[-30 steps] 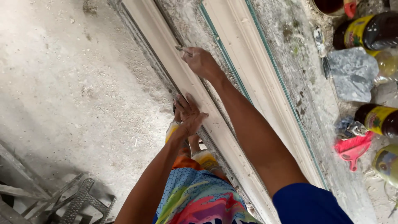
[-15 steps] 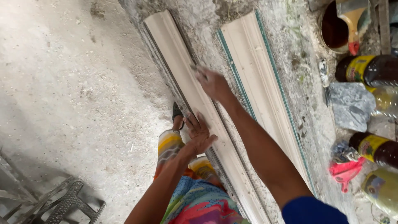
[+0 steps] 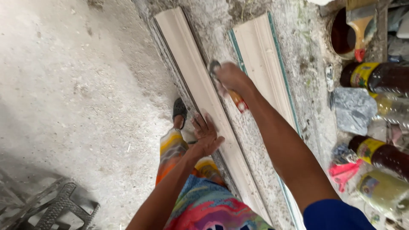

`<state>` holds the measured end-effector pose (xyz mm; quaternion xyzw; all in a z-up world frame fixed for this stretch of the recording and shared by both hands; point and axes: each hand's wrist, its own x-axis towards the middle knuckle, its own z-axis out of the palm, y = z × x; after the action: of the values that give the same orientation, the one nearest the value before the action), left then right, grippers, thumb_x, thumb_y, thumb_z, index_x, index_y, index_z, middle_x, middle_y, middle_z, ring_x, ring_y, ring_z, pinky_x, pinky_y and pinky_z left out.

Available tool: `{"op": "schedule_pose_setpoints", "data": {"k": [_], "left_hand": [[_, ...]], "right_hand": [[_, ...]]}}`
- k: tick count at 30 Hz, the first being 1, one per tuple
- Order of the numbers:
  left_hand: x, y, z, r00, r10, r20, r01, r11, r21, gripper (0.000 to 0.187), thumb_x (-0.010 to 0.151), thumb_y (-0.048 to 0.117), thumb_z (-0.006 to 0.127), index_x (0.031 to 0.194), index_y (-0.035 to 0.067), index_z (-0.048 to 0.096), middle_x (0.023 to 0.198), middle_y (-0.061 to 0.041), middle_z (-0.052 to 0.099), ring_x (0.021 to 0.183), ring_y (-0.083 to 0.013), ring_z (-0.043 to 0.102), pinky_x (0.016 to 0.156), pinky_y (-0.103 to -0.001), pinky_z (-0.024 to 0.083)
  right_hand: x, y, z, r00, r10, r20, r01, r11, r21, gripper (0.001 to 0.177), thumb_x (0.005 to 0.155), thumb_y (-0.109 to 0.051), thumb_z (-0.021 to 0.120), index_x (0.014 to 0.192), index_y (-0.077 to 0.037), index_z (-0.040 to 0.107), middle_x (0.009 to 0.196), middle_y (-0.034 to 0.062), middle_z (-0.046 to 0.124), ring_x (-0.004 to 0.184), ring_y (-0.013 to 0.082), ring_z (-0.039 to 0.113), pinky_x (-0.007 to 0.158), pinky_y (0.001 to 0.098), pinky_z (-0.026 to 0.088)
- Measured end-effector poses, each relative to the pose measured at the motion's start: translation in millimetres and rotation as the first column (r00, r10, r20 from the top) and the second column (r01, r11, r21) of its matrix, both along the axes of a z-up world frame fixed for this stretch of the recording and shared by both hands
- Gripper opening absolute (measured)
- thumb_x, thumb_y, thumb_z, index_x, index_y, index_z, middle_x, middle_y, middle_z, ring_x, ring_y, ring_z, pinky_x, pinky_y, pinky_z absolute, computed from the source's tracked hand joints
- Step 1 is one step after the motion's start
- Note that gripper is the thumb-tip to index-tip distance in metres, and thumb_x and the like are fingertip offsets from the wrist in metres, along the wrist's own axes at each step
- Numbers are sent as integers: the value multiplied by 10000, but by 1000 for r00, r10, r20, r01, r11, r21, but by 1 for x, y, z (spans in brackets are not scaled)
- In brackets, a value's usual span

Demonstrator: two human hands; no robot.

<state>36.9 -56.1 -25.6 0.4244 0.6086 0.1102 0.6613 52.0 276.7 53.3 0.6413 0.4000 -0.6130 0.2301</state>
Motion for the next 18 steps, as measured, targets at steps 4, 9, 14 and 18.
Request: {"op": "schedule_pose_setpoints", "data": {"k": [4,9,14,18], "left_hand": [[1,-2,-7,998,-15,-57,21,995,101,1342,814,852,340,1543,-114,-239,1513,-415,-433,1341,-668,-432,1007,-844,-196],[3,-32,-46,984,-83,-157,125,952,281,1277,953,799,382,1520,-148,-260,1501,-416,-437,1374,-637,-414,1058,-784,-250],[-11,-5,-38,981,51,-189,40,893,448,1227,936,700,466,1569,-100,-216,1563,-380,-398,1396,-615,-419,1105,-738,-259],[-24,30,11,955,-111,-277,138,987,82,1242,918,619,590,1557,-79,-214,1559,-390,-359,1382,-634,-367,1106,-747,-195]], "right_hand": [[71,-78,31,994,57,91,-44,989,-142,453,1103,-353,377,1020,40,585,633,173,663,461,251,635,430,387,544],[158,-190,80,969,-51,241,106,970,-220,368,1091,-383,439,1116,-54,602,647,112,641,484,197,616,421,365,520],[236,-288,125,957,51,285,16,974,-226,399,1066,-430,417,1150,-117,650,610,85,631,452,197,596,411,368,522],[313,-382,152,929,99,357,-6,968,-252,401,1085,-424,460,1219,-96,649,580,113,618,432,210,599,431,394,505]]}}
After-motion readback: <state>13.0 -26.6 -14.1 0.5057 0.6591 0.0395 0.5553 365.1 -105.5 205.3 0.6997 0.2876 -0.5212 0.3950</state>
